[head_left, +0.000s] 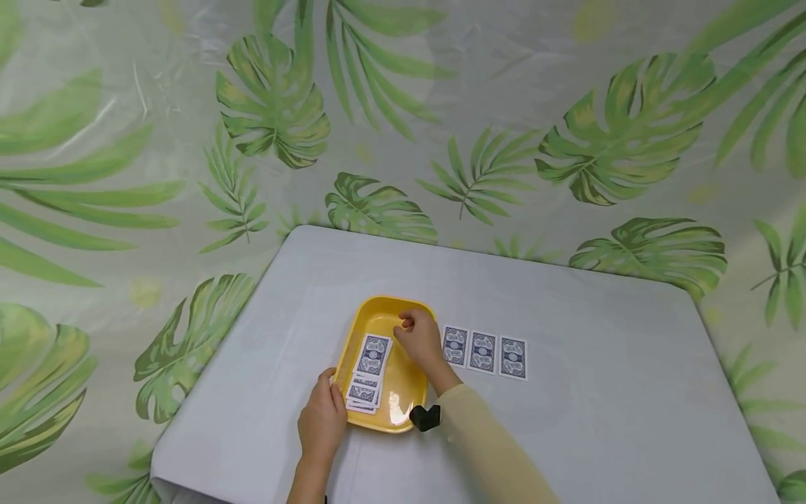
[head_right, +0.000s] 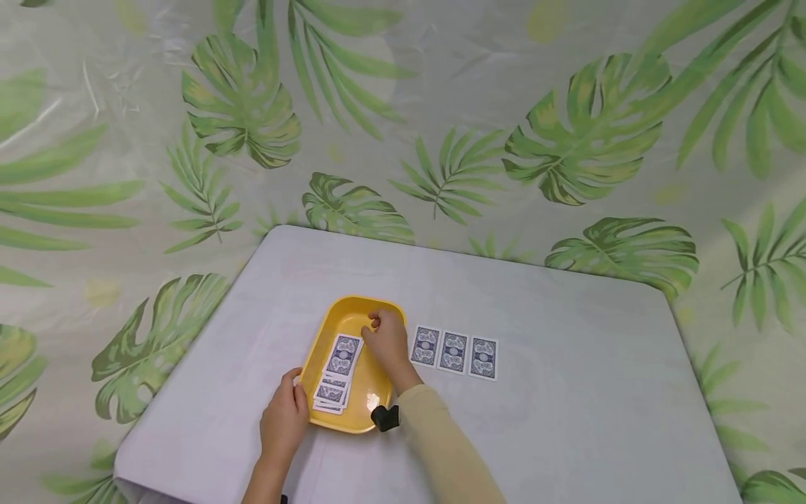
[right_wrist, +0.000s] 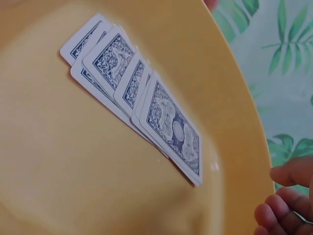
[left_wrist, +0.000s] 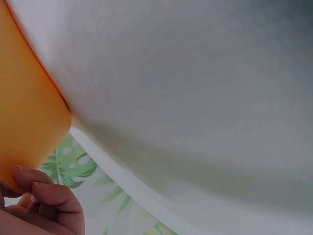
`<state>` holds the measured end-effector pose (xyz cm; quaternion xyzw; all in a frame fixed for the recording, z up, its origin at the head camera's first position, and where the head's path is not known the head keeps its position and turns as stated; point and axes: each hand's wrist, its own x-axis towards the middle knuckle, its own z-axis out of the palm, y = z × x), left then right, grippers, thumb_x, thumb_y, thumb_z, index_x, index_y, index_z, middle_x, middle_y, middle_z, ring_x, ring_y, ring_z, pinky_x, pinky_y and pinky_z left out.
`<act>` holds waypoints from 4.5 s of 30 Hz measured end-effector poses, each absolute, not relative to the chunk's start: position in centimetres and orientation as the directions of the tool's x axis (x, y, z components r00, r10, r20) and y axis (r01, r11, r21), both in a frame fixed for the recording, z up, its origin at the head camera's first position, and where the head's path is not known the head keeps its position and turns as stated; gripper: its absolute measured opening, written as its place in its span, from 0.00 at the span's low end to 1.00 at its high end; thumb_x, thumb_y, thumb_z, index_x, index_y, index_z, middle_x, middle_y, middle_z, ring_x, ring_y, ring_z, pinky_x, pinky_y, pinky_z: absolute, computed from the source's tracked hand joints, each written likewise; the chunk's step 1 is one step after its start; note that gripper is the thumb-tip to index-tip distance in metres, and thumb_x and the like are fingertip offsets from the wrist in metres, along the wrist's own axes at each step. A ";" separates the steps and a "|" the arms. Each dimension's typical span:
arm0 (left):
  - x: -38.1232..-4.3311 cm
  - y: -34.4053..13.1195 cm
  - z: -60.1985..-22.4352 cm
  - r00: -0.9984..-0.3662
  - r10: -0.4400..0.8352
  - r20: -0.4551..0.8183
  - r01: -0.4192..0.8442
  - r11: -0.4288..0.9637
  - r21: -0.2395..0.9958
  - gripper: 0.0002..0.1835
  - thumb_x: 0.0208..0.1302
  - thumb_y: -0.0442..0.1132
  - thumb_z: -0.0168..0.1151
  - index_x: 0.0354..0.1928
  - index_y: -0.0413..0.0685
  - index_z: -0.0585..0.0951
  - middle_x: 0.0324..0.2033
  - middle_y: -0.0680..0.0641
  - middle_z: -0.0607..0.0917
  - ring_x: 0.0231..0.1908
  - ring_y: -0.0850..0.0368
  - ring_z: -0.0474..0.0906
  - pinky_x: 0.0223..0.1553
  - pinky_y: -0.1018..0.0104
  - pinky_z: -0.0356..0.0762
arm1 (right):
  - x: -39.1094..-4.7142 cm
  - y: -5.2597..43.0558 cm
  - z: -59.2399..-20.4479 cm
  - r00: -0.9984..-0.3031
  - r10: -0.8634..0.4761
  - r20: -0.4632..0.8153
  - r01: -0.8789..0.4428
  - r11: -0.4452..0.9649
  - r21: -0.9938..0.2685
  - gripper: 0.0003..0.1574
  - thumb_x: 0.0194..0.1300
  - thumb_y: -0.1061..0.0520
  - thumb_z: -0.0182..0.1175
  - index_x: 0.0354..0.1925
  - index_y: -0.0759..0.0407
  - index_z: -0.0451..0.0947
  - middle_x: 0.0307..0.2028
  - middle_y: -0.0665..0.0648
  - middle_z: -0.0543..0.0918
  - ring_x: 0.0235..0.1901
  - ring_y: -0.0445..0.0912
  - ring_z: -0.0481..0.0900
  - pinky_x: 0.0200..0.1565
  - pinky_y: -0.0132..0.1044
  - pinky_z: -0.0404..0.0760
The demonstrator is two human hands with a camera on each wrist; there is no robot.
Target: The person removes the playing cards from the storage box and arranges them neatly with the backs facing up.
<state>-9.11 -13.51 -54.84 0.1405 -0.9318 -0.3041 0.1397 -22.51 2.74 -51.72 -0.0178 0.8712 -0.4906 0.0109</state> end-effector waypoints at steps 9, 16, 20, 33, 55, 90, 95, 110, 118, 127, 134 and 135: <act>-9.2 -13.7 -54.8 -0.922 -0.345 0.176 -0.179 0.782 0.597 0.16 0.71 0.33 0.51 0.58 0.35 0.73 0.46 0.34 0.83 0.27 0.48 0.79 0.25 0.54 0.74 | -22.8 1.2 -52.7 -0.997 -0.060 -0.047 0.005 0.561 -0.828 0.15 0.61 0.60 0.66 0.46 0.64 0.79 0.33 0.54 0.76 0.33 0.48 0.73 0.39 0.38 0.75; -9.1 -13.6 -54.8 -0.923 -0.340 0.182 -0.168 0.779 0.604 0.16 0.71 0.34 0.52 0.57 0.36 0.74 0.45 0.34 0.84 0.25 0.48 0.78 0.24 0.55 0.74 | -22.8 0.8 -53.5 -0.981 -0.105 -0.165 0.060 0.642 -0.764 0.19 0.57 0.60 0.70 0.48 0.64 0.79 0.37 0.55 0.75 0.39 0.50 0.73 0.47 0.42 0.77; -9.1 -13.6 -54.7 -0.924 -0.339 0.179 -0.169 0.780 0.603 0.16 0.71 0.34 0.52 0.58 0.36 0.74 0.46 0.35 0.83 0.26 0.49 0.78 0.24 0.55 0.74 | -22.9 0.9 -53.8 -0.962 -0.180 -0.207 0.010 0.730 -0.684 0.30 0.51 0.57 0.75 0.51 0.63 0.78 0.41 0.56 0.74 0.42 0.51 0.71 0.52 0.42 0.75; -9.1 -13.7 -55.0 -0.922 -0.338 0.190 -0.161 0.779 0.606 0.17 0.71 0.34 0.52 0.58 0.36 0.74 0.47 0.35 0.83 0.28 0.48 0.79 0.26 0.54 0.75 | -22.9 0.5 -54.0 -0.954 -0.179 -0.241 0.015 0.775 -0.632 0.33 0.44 0.57 0.79 0.47 0.60 0.74 0.40 0.56 0.70 0.41 0.51 0.70 0.46 0.39 0.77; -9.1 -13.8 -55.2 -0.913 -0.333 0.236 -0.133 0.789 0.600 0.16 0.70 0.33 0.52 0.57 0.36 0.74 0.45 0.35 0.84 0.31 0.42 0.82 0.26 0.50 0.75 | -22.9 0.7 -53.9 -0.953 -0.171 -0.252 0.087 0.640 -0.764 0.19 0.61 0.62 0.66 0.45 0.60 0.67 0.30 0.57 0.75 0.30 0.49 0.76 0.32 0.35 0.77; -9.1 -13.6 -55.1 -0.921 -0.337 0.195 -0.158 0.782 0.603 0.16 0.71 0.34 0.51 0.58 0.37 0.73 0.44 0.35 0.84 0.26 0.48 0.77 0.25 0.52 0.73 | -22.3 2.6 -50.7 -0.986 -0.136 -0.092 0.029 0.408 -0.913 0.16 0.64 0.64 0.62 0.50 0.63 0.82 0.34 0.56 0.82 0.31 0.47 0.76 0.32 0.35 0.77; -9.2 -13.5 -55.1 -0.922 -0.340 0.185 -0.165 0.779 0.605 0.17 0.71 0.34 0.50 0.58 0.37 0.73 0.43 0.35 0.84 0.25 0.48 0.76 0.25 0.52 0.73 | -22.0 3.2 -50.3 -0.992 -0.110 -0.054 0.002 0.427 -0.904 0.15 0.63 0.64 0.61 0.50 0.63 0.83 0.34 0.56 0.83 0.32 0.47 0.78 0.33 0.35 0.77; -9.2 -13.4 -54.6 -0.919 -0.344 0.194 -0.164 0.779 0.605 0.16 0.71 0.33 0.50 0.58 0.36 0.73 0.43 0.33 0.83 0.23 0.49 0.74 0.23 0.53 0.72 | -22.0 6.3 -49.6 -0.997 0.033 0.065 -0.045 0.426 -0.904 0.14 0.63 0.68 0.58 0.45 0.65 0.84 0.31 0.57 0.82 0.31 0.47 0.75 0.37 0.37 0.74; -9.2 -13.5 -54.5 -0.919 -0.344 0.192 -0.165 0.779 0.605 0.16 0.71 0.33 0.49 0.58 0.36 0.73 0.42 0.33 0.83 0.22 0.50 0.72 0.21 0.56 0.69 | -22.1 8.3 -49.8 -0.990 0.133 0.052 0.007 0.412 -0.911 0.15 0.62 0.66 0.56 0.45 0.63 0.85 0.29 0.56 0.81 0.30 0.46 0.74 0.34 0.34 0.71; -9.0 -13.3 -54.5 -0.922 -0.339 0.189 -0.160 0.775 0.612 0.16 0.70 0.33 0.50 0.57 0.36 0.74 0.39 0.33 0.83 0.21 0.50 0.70 0.20 0.56 0.68 | -22.0 11.5 -50.0 -0.957 0.289 -0.037 0.141 0.349 -0.926 0.17 0.63 0.64 0.54 0.47 0.60 0.85 0.30 0.55 0.78 0.31 0.47 0.71 0.32 0.36 0.68; -9.0 -13.2 -54.6 -0.920 -0.343 0.192 -0.159 0.771 0.616 0.16 0.70 0.33 0.50 0.57 0.36 0.74 0.39 0.33 0.83 0.22 0.49 0.71 0.22 0.55 0.69 | -22.2 15.0 -51.1 -0.930 0.360 -0.073 0.195 0.315 -0.929 0.19 0.62 0.63 0.51 0.48 0.60 0.84 0.30 0.55 0.79 0.29 0.45 0.70 0.30 0.35 0.67; -9.0 -13.2 -54.6 -0.920 -0.343 0.190 -0.160 0.771 0.617 0.16 0.70 0.33 0.50 0.57 0.36 0.74 0.39 0.33 0.83 0.22 0.49 0.71 0.22 0.54 0.69 | -22.2 15.5 -51.2 -0.927 0.368 -0.077 0.202 0.316 -0.927 0.20 0.62 0.63 0.51 0.48 0.61 0.84 0.30 0.55 0.79 0.29 0.45 0.70 0.30 0.36 0.67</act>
